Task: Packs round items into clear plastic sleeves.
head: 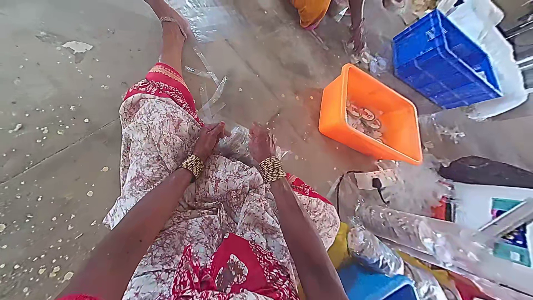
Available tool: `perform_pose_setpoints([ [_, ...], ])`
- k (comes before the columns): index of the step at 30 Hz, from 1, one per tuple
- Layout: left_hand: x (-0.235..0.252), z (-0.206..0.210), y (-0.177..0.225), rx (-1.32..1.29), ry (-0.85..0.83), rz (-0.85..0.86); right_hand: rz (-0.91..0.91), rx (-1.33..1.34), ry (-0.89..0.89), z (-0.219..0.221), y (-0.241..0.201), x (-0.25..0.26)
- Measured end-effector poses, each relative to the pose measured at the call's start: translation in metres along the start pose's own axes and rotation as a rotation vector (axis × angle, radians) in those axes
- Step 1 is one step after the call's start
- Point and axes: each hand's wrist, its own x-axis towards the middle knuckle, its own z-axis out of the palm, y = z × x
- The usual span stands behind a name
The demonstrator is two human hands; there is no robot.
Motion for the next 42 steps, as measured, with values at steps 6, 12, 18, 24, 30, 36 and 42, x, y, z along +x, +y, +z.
perform_pose_setpoints([
  [6,0.006,0.003,-0.004,-0.034,0.031,0.005,-0.126,0.005,0.201,-0.013,-0.011,-0.01],
  [12,0.003,0.001,0.0,-0.026,0.018,0.018,-0.126,0.004,0.123,-0.015,-0.016,-0.007],
  [18,0.007,0.001,-0.002,0.008,-0.009,0.028,-0.103,-0.035,0.015,0.011,-0.01,0.0],
  [24,-0.001,-0.001,-0.006,0.065,0.005,0.013,0.036,0.226,0.391,-0.008,0.027,-0.015],
  [30,-0.004,0.008,0.009,0.036,0.05,-0.098,0.767,0.977,0.622,0.009,0.084,-0.056],
  [36,0.0,0.013,0.029,0.211,0.018,-0.268,1.014,1.058,0.357,0.026,0.091,-0.052],
  [42,0.013,0.048,0.04,0.03,0.121,-0.224,0.94,0.561,0.143,0.025,0.095,-0.04],
])
